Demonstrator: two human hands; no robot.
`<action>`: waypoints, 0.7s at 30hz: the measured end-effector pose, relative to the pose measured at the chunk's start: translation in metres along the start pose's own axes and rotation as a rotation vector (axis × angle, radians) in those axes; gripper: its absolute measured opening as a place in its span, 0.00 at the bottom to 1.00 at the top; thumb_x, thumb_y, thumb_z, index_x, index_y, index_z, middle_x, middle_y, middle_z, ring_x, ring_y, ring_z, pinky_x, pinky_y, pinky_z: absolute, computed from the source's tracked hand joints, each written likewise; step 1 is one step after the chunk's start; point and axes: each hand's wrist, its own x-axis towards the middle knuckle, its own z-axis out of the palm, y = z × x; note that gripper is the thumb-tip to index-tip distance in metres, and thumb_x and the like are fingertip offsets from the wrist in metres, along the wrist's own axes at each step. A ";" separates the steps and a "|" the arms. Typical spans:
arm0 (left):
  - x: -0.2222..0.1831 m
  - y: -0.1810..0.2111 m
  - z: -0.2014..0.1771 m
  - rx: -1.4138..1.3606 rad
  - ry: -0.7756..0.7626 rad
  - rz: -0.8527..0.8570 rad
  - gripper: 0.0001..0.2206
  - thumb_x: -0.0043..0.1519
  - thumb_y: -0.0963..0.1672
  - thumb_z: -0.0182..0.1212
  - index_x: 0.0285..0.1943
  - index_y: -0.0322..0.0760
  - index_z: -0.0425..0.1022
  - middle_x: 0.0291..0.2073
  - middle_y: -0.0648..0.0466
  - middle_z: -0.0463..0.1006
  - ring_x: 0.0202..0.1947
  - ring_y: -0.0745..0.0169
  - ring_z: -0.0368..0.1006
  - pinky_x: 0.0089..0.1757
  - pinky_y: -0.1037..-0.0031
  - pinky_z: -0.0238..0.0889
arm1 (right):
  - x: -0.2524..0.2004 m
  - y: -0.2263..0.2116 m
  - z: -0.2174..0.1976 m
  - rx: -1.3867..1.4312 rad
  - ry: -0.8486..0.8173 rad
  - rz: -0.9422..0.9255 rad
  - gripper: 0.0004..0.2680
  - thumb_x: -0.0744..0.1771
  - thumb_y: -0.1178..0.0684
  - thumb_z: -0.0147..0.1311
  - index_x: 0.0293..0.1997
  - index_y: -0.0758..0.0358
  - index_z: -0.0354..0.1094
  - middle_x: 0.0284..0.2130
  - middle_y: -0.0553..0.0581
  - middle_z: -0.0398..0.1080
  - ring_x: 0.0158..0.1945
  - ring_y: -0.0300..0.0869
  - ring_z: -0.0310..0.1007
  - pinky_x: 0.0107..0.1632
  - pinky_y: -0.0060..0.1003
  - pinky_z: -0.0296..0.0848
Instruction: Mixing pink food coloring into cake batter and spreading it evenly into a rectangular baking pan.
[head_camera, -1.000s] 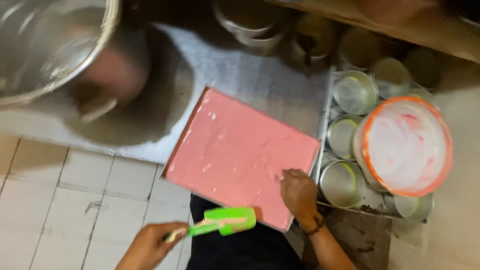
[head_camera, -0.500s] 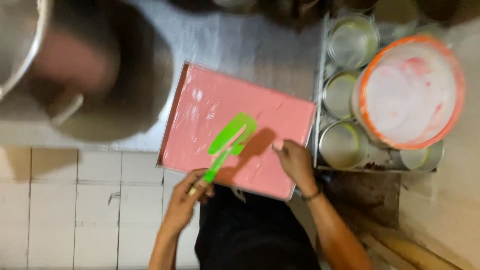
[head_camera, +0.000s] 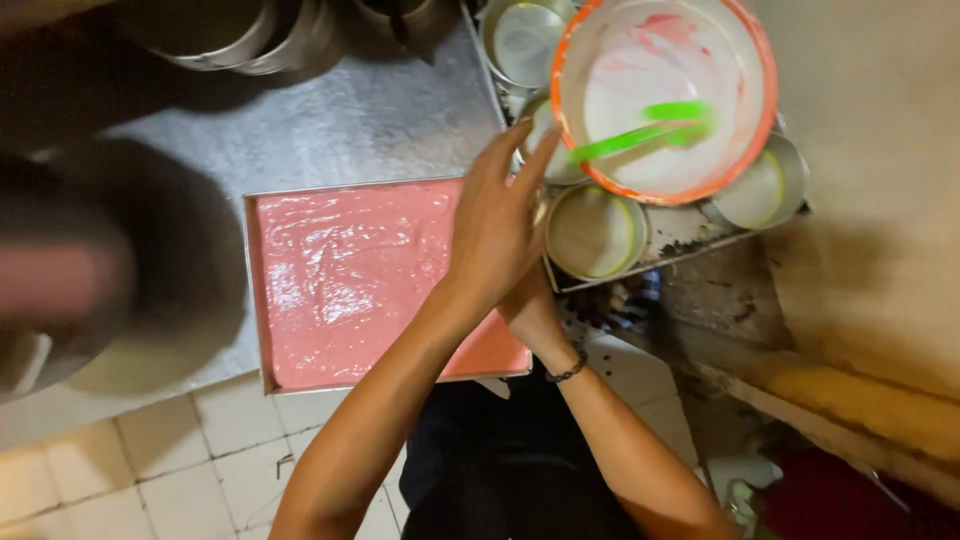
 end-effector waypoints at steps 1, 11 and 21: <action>-0.019 -0.006 -0.016 0.164 0.060 0.178 0.27 0.63 0.44 0.64 0.73 0.46 0.65 0.67 0.42 0.64 0.67 0.32 0.60 0.61 0.45 0.53 | 0.003 0.002 0.004 0.193 0.028 0.120 0.04 0.69 0.59 0.54 0.38 0.54 0.64 0.35 0.45 0.71 0.40 0.34 0.73 0.36 0.14 0.66; -0.149 -0.097 -0.014 0.725 -0.095 0.012 0.39 0.55 0.40 0.58 0.74 0.79 0.57 0.80 0.61 0.45 0.79 0.44 0.34 0.66 0.33 0.30 | -0.031 -0.023 0.053 -1.205 -0.129 -0.502 0.22 0.62 0.51 0.67 0.63 0.57 0.67 0.39 0.56 0.66 0.36 0.49 0.72 0.40 0.41 0.74; -0.164 -0.118 -0.041 0.603 0.064 -0.280 0.43 0.52 0.38 0.60 0.76 0.74 0.55 0.79 0.46 0.47 0.75 0.24 0.42 0.62 0.22 0.35 | -0.035 -0.024 0.066 -1.311 -0.445 -0.369 0.15 0.63 0.53 0.63 0.54 0.61 0.69 0.39 0.54 0.64 0.32 0.46 0.73 0.34 0.39 0.73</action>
